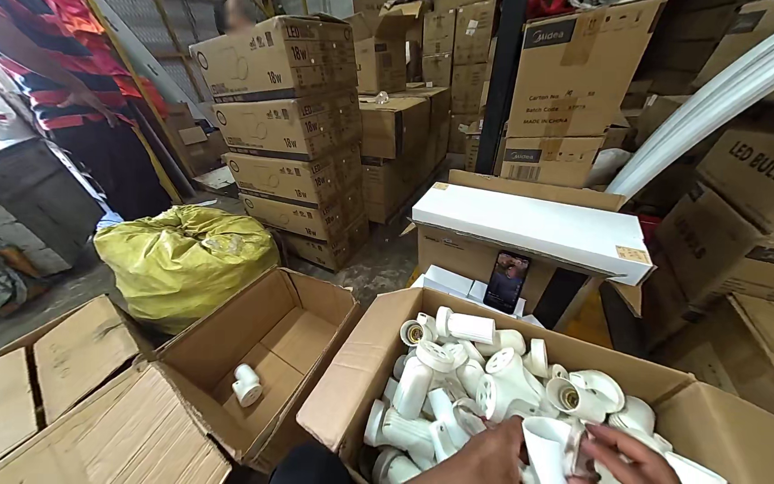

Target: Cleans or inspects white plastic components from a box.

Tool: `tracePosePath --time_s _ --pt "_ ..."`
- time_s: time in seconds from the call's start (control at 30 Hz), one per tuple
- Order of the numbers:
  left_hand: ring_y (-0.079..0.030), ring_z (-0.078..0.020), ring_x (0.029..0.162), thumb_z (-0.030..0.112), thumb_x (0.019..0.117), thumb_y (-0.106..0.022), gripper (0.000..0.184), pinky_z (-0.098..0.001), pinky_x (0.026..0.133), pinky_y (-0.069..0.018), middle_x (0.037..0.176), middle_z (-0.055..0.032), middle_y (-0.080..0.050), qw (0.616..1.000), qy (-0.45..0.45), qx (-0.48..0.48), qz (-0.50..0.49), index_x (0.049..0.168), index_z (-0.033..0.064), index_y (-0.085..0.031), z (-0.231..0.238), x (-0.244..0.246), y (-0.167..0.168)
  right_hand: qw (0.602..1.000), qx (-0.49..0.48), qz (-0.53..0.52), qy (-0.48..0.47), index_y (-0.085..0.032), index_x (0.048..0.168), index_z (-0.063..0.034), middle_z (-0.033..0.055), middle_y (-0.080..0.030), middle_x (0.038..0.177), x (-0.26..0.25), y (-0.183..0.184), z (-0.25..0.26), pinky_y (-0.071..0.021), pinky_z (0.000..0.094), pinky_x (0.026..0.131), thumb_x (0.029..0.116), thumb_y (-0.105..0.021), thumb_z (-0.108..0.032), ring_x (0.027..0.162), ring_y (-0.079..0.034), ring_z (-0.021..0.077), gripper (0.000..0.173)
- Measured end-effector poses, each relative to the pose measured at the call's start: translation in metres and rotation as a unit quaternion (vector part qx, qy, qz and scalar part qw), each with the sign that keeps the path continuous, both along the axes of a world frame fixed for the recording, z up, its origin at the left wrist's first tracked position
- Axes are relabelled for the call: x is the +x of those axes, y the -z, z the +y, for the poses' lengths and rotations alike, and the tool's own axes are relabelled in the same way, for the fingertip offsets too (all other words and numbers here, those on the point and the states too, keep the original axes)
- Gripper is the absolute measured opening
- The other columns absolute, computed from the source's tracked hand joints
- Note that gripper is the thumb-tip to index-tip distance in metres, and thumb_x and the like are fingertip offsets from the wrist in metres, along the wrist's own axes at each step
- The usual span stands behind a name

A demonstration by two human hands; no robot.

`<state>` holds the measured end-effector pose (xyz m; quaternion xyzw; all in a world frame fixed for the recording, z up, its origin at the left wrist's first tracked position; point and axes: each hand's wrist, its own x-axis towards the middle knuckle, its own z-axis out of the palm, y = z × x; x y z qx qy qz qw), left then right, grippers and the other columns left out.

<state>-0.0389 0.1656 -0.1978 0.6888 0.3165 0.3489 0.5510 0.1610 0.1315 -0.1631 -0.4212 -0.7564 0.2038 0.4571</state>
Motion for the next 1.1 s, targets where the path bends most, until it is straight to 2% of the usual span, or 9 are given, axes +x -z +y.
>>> tracePosePath --time_s 0.07,0.23,0.33,0.5,0.67,0.8,0.93,1.03,1.1 --pt "-0.067 -0.0231 0.110 0.035 0.0835 -0.083 0.075 -0.0448 0.098 -0.0543 0.118 -0.0191 -0.067 0.999 0.004 0.021 0.036 0.135 -0.0078 -0.049 -0.004 -0.004 -0.009 0.996 -0.076 0.016 -0.031 -0.062 0.131 0.0043 0.0272 -0.051 0.142 0.005 -0.009 0.001 -0.0501 0.0379 0.102 0.0951 -0.072 -0.026 0.130 -0.052 0.0265 0.048" --pt "-0.070 -0.0185 0.104 0.042 0.0836 -0.081 0.074 -0.0455 0.093 -0.0577 0.112 -0.0119 -0.071 0.993 -0.018 0.028 0.112 0.136 -0.0012 -0.051 -0.015 -0.001 -0.014 0.993 -0.073 0.067 0.064 -0.069 0.111 -0.0011 0.0143 -0.063 0.127 -0.017 0.009 -0.009 -0.0565 0.0238 0.081 0.0949 -0.069 -0.037 0.103 -0.064 0.0105 0.039" --pt "-0.067 -0.0119 0.109 0.038 0.0836 -0.083 0.071 -0.0351 0.096 -0.0571 0.119 -0.0070 -0.069 0.999 0.007 -0.026 0.030 0.135 0.0000 -0.051 -0.011 -0.004 -0.009 0.988 -0.130 0.075 -0.042 -0.068 0.126 -0.0067 0.0090 -0.058 0.140 -0.003 0.004 -0.002 -0.0566 0.0234 0.089 0.0991 -0.064 -0.040 0.115 -0.062 0.0093 0.043" --pt "-0.068 -0.0091 0.106 0.048 0.0823 -0.081 0.071 -0.0341 0.095 -0.0570 0.115 -0.0039 -0.070 0.996 0.026 -0.019 0.085 0.132 0.0041 -0.056 -0.012 -0.004 -0.013 0.987 -0.079 0.134 0.037 -0.069 0.094 -0.0034 0.0041 -0.066 0.103 -0.018 0.011 -0.004 -0.0551 0.0163 0.069 0.0995 -0.065 -0.029 0.085 -0.063 0.0032 0.027" --pt "-0.067 -0.0114 0.109 0.031 0.0858 -0.082 0.063 -0.0315 0.096 -0.0570 0.119 -0.0058 -0.068 0.991 0.111 -0.069 -0.023 0.132 -0.0007 -0.054 -0.008 -0.017 -0.020 0.963 -0.190 0.142 -0.126 -0.072 0.113 -0.0018 0.0060 -0.069 0.116 0.006 -0.004 -0.002 -0.0574 0.0257 0.087 0.1007 -0.064 -0.028 0.104 -0.066 0.0103 0.030" --pt "-0.068 -0.0081 0.103 0.036 0.0843 -0.083 0.058 -0.0299 0.092 -0.0578 0.112 -0.0021 -0.070 0.994 0.082 -0.070 0.023 0.126 0.0044 -0.059 -0.009 -0.013 -0.021 0.980 -0.120 0.158 0.020 -0.069 0.091 -0.0040 0.0025 -0.068 0.091 -0.021 0.006 -0.005 -0.0543 0.0178 0.066 0.0991 -0.066 -0.027 0.078 -0.063 0.0041 0.024" --pt "-0.068 -0.0113 0.104 0.027 0.0873 -0.080 0.053 -0.0305 0.089 -0.0584 0.116 -0.0041 -0.070 0.983 0.136 -0.109 -0.050 0.128 0.0017 -0.058 -0.003 -0.022 -0.018 0.960 -0.209 0.148 -0.113 -0.072 0.114 -0.0013 0.0048 -0.070 0.111 0.004 -0.001 0.000 -0.0570 0.0232 0.082 0.1001 -0.065 -0.026 0.097 -0.066 0.0076 0.029" --pt "-0.067 -0.0098 0.104 0.026 0.0875 -0.080 0.051 -0.0292 0.091 -0.0574 0.114 -0.0032 -0.069 0.986 0.129 -0.106 -0.021 0.127 0.0025 -0.059 -0.001 -0.019 -0.019 0.979 -0.146 0.141 -0.005 -0.070 0.095 -0.0034 0.0006 -0.067 0.088 -0.014 0.006 -0.003 -0.0537 0.0175 0.066 0.1022 -0.061 -0.026 0.076 -0.062 0.0024 0.026" --pt "-0.069 -0.0083 0.091 0.028 0.0880 -0.079 0.049 -0.0260 0.075 -0.0594 0.109 -0.0020 -0.070 0.984 0.114 -0.135 0.002 0.127 0.0057 -0.059 -0.003 -0.014 -0.019 0.970 -0.143 0.180 0.081 -0.066 0.086 -0.0059 -0.0038 -0.061 0.074 -0.026 0.013 -0.001 -0.0512 0.0169 0.059 0.1052 -0.054 -0.023 0.065 -0.058 0.0001 0.028"
